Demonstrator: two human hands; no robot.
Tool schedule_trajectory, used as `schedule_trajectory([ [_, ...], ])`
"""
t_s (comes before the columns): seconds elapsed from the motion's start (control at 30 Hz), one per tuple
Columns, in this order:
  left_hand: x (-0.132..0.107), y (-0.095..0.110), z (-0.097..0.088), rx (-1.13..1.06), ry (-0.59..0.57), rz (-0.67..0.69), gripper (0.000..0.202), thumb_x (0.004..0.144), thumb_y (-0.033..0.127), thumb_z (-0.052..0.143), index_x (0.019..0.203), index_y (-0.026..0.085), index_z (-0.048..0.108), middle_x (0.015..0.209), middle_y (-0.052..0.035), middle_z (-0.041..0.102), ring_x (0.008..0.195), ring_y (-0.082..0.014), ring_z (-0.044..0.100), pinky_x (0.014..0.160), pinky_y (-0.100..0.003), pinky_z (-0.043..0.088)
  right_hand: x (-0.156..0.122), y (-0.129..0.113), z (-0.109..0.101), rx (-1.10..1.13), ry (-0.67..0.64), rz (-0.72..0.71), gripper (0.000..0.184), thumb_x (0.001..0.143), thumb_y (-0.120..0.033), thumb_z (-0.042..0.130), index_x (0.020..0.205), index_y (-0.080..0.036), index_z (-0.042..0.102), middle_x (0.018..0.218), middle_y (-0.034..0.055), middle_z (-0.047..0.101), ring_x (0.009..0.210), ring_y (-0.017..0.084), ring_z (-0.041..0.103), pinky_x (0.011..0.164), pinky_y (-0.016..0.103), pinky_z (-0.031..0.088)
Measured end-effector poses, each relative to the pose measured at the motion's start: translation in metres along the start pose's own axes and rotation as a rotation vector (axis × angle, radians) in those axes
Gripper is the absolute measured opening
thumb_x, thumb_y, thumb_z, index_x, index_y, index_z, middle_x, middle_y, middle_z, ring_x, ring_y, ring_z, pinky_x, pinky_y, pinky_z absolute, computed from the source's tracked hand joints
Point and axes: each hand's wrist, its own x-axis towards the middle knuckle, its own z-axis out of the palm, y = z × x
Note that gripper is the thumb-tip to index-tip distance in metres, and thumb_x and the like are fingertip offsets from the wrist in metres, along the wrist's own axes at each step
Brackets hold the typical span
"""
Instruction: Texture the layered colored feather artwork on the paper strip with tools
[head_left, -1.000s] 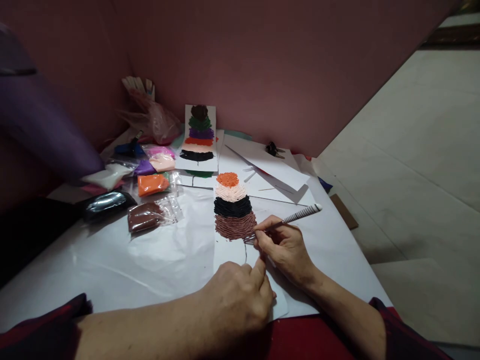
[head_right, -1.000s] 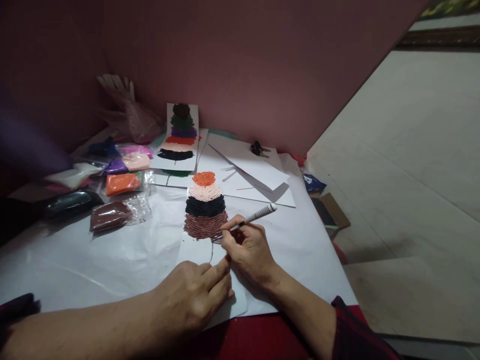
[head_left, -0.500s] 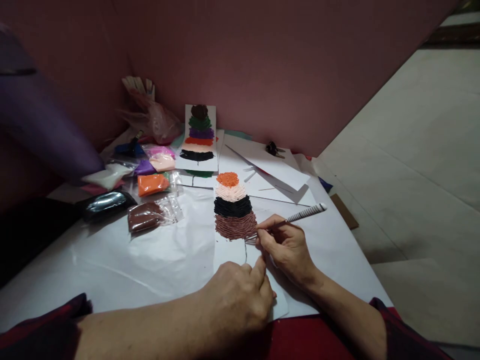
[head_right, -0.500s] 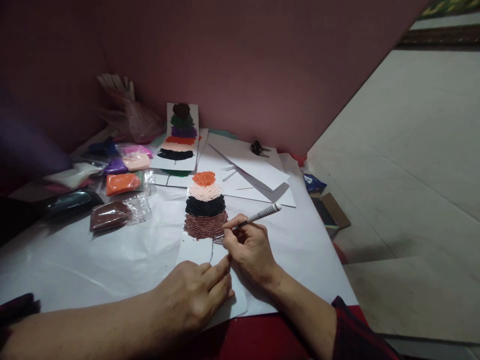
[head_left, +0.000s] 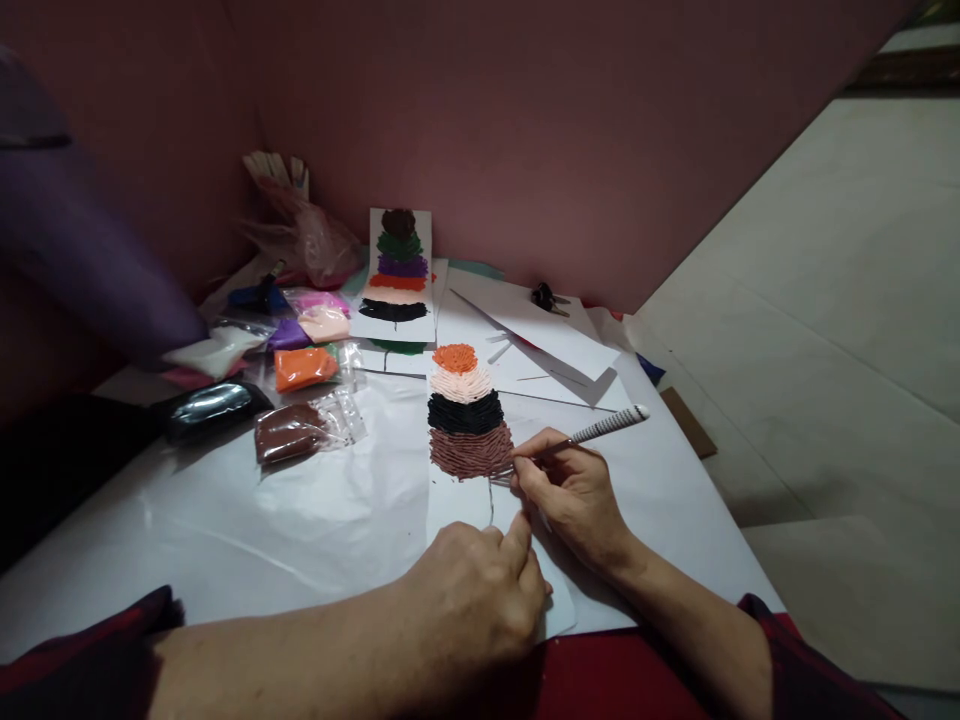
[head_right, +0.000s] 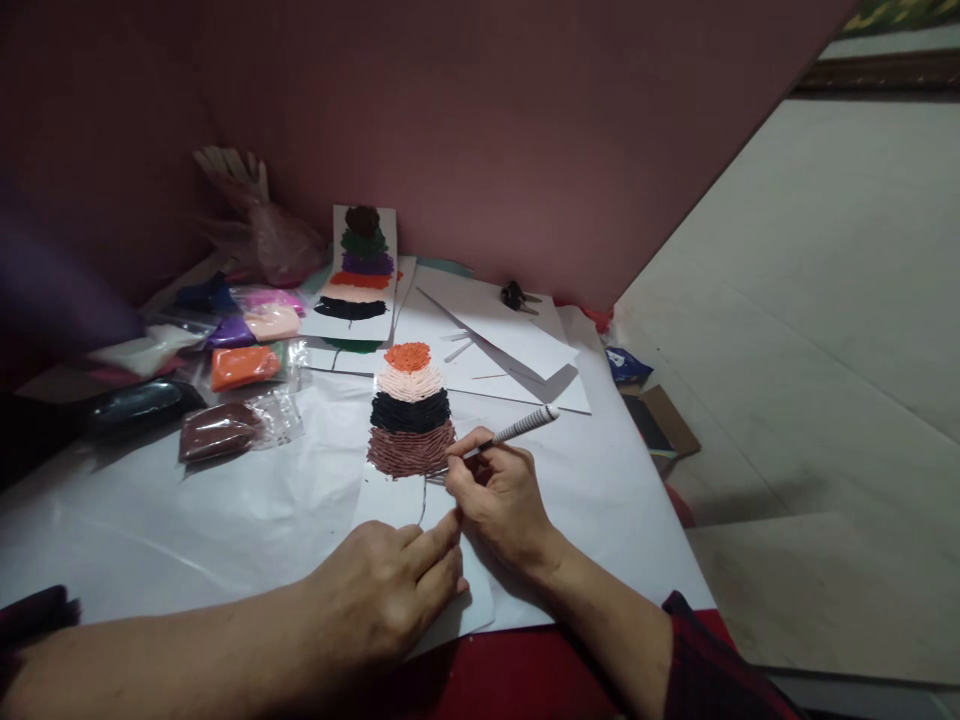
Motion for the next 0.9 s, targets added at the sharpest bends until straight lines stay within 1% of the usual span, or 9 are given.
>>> schedule_trajectory([
  [0.1, 0.000, -0.001, 0.000, 0.039, -0.013, 0.017, 0.028, 0.095, 0.015, 0.039, 0.089, 0.008, 0.065, 0.101, -0.0217, 0.073, 0.049, -0.0200, 0.062, 0.032, -0.032, 0.044, 0.000, 0.001, 0.000, 0.023, 0.027, 0.001, 0.006, 0.084, -0.022, 0.060, 0.079, -0.018, 0.061, 0.054, -0.0034, 0.055, 0.047, 0.011, 0.050, 0.044, 0.024, 0.039],
  [0.27, 0.000, 0.000, 0.000, 0.017, -0.025, 0.003, 0.029, 0.096, 0.016, 0.038, 0.088, 0.009, 0.065, 0.090, -0.0176, 0.074, 0.048, -0.0191, 0.061, 0.033, -0.031, 0.043, 0.000, 0.001, 0.000, -0.010, -0.012, -0.020, 0.006, 0.084, -0.022, 0.059, 0.080, -0.018, 0.061, 0.058, -0.0026, 0.056, 0.048, 0.011, 0.050, 0.045, 0.025, 0.040],
  [0.33, 0.000, 0.001, 0.000, 0.019, -0.024, 0.002, 0.028, 0.096, 0.016, 0.039, 0.089, 0.008, 0.065, 0.091, -0.0180, 0.074, 0.049, -0.0194, 0.061, 0.033, -0.031, 0.044, 0.000, 0.000, -0.001, -0.039, -0.005, -0.024, 0.006, 0.083, -0.021, 0.060, 0.079, -0.018, 0.061, 0.057, -0.0029, 0.055, 0.047, 0.010, 0.049, 0.045, 0.024, 0.039],
  [0.43, 0.001, 0.001, -0.002, 0.039, -0.028, 0.005, 0.028, 0.096, 0.016, 0.040, 0.090, 0.007, 0.066, 0.101, -0.0206, 0.074, 0.051, -0.0200, 0.063, 0.033, -0.032, 0.045, 0.000, -0.002, -0.003, -0.024, 0.057, -0.015, 0.006, 0.082, -0.021, 0.060, 0.077, -0.018, 0.060, 0.053, -0.0045, 0.052, 0.045, 0.010, 0.047, 0.043, 0.023, 0.038],
  [0.5, 0.001, 0.001, -0.003, 0.031, -0.035, -0.003, 0.027, 0.096, 0.016, 0.040, 0.089, 0.007, 0.065, 0.103, -0.0201, 0.074, 0.050, -0.0198, 0.063, 0.034, -0.032, 0.046, 0.003, -0.002, -0.005, 0.004, 0.115, -0.008, 0.007, 0.082, -0.022, 0.061, 0.077, -0.018, 0.060, 0.053, -0.0042, 0.053, 0.045, 0.010, 0.048, 0.042, 0.022, 0.039],
  [0.67, 0.001, 0.000, -0.004, 0.009, -0.033, 0.001, 0.026, 0.094, 0.013, 0.041, 0.083, 0.010, 0.064, 0.102, -0.0188, 0.074, 0.047, -0.0196, 0.061, 0.032, -0.032, 0.044, 0.017, 0.000, -0.013, 0.061, 0.244, -0.006, 0.014, 0.083, -0.031, 0.066, 0.084, -0.017, 0.063, 0.066, -0.0008, 0.063, 0.041, 0.006, 0.048, 0.037, 0.019, 0.040],
  [0.77, 0.000, 0.000, -0.002, 0.022, -0.023, 0.006, 0.028, 0.095, 0.012, 0.039, 0.083, 0.010, 0.064, 0.103, -0.0197, 0.074, 0.048, -0.0199, 0.062, 0.031, -0.032, 0.043, 0.029, -0.006, -0.022, 0.114, 0.232, 0.070, 0.021, 0.081, -0.036, 0.068, 0.085, -0.016, 0.061, 0.066, -0.0006, 0.064, 0.039, 0.007, 0.051, 0.034, 0.020, 0.042],
  [0.83, 0.000, -0.001, -0.001, 0.024, -0.004, 0.018, 0.028, 0.094, 0.011, 0.038, 0.084, 0.009, 0.064, 0.103, -0.0205, 0.074, 0.049, -0.0201, 0.063, 0.031, -0.032, 0.043, 0.038, -0.012, -0.027, 0.166, 0.156, 0.192, 0.024, 0.076, -0.037, 0.072, 0.082, -0.016, 0.060, 0.064, -0.0004, 0.064, 0.043, 0.010, 0.055, 0.038, 0.022, 0.048],
  [0.9, 0.000, -0.001, -0.001, 0.018, 0.013, 0.022, 0.029, 0.094, 0.011, 0.038, 0.084, 0.008, 0.065, 0.101, -0.0209, 0.074, 0.048, -0.0202, 0.063, 0.031, -0.032, 0.043, 0.044, -0.016, -0.028, 0.180, 0.076, 0.264, 0.024, 0.074, -0.036, 0.072, 0.079, -0.016, 0.059, 0.062, 0.0001, 0.064, 0.044, 0.011, 0.057, 0.040, 0.024, 0.051],
])
